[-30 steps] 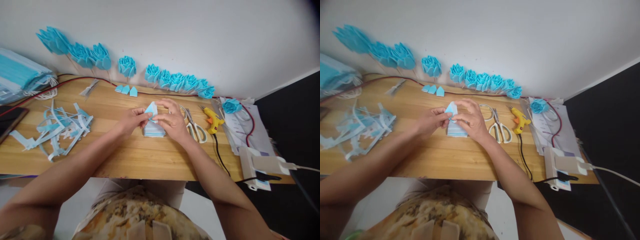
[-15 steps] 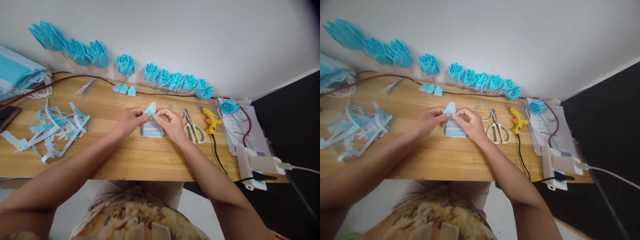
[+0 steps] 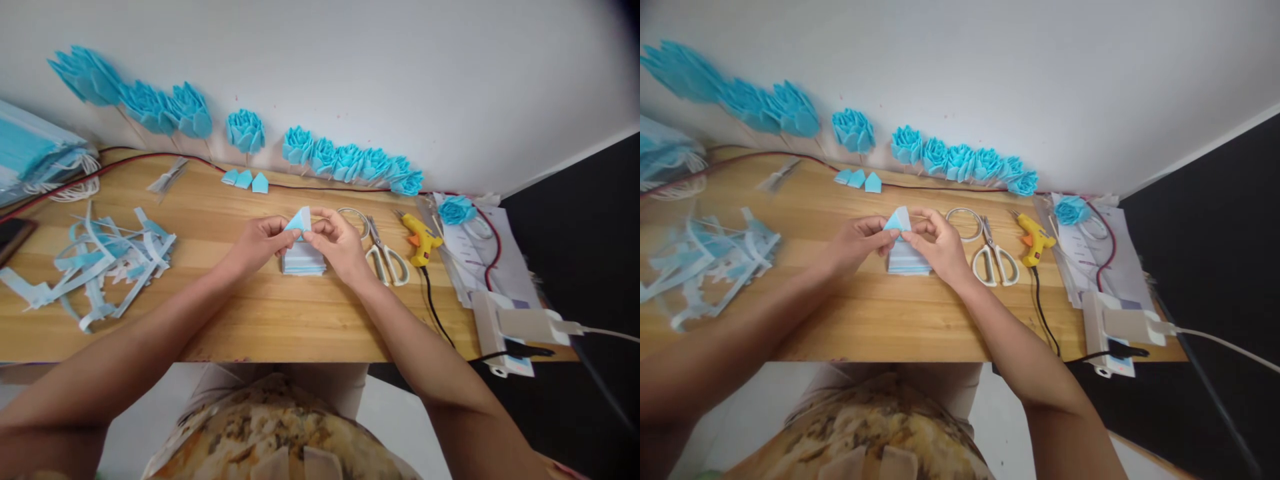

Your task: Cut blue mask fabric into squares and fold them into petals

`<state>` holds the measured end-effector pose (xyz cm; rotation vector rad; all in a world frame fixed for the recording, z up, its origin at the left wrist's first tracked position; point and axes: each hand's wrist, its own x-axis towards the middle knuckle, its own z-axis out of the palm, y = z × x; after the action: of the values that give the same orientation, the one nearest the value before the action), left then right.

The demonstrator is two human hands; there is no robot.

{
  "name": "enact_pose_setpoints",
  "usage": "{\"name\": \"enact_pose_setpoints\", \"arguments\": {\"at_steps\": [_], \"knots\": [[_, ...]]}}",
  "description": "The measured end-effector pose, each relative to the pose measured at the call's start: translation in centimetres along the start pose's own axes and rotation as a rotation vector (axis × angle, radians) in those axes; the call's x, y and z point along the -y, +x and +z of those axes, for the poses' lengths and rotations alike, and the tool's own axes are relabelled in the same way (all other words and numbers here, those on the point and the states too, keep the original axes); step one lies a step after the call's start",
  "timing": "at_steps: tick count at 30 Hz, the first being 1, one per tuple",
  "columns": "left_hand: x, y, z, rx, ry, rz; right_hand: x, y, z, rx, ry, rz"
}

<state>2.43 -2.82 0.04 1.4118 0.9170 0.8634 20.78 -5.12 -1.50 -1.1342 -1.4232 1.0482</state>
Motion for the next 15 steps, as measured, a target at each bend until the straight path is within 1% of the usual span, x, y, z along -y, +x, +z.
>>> {"name": "enact_pose_setpoints", "arguments": {"at_steps": [5,9,15], "knots": [[0.07,0.07,-0.04,0.022,0.014,0.03,-0.03,0.04,0.01,0.032,0.045,0.031],[0.07,0.09,-0.15,0.047,0.019,0.045,0.08,-0.03,0.12,0.015,0.057,0.026],[0.13,0.1,-0.21,0.045,0.02,0.038,0.39,-0.07,0.25,0.014,0.074,0.029]]}}
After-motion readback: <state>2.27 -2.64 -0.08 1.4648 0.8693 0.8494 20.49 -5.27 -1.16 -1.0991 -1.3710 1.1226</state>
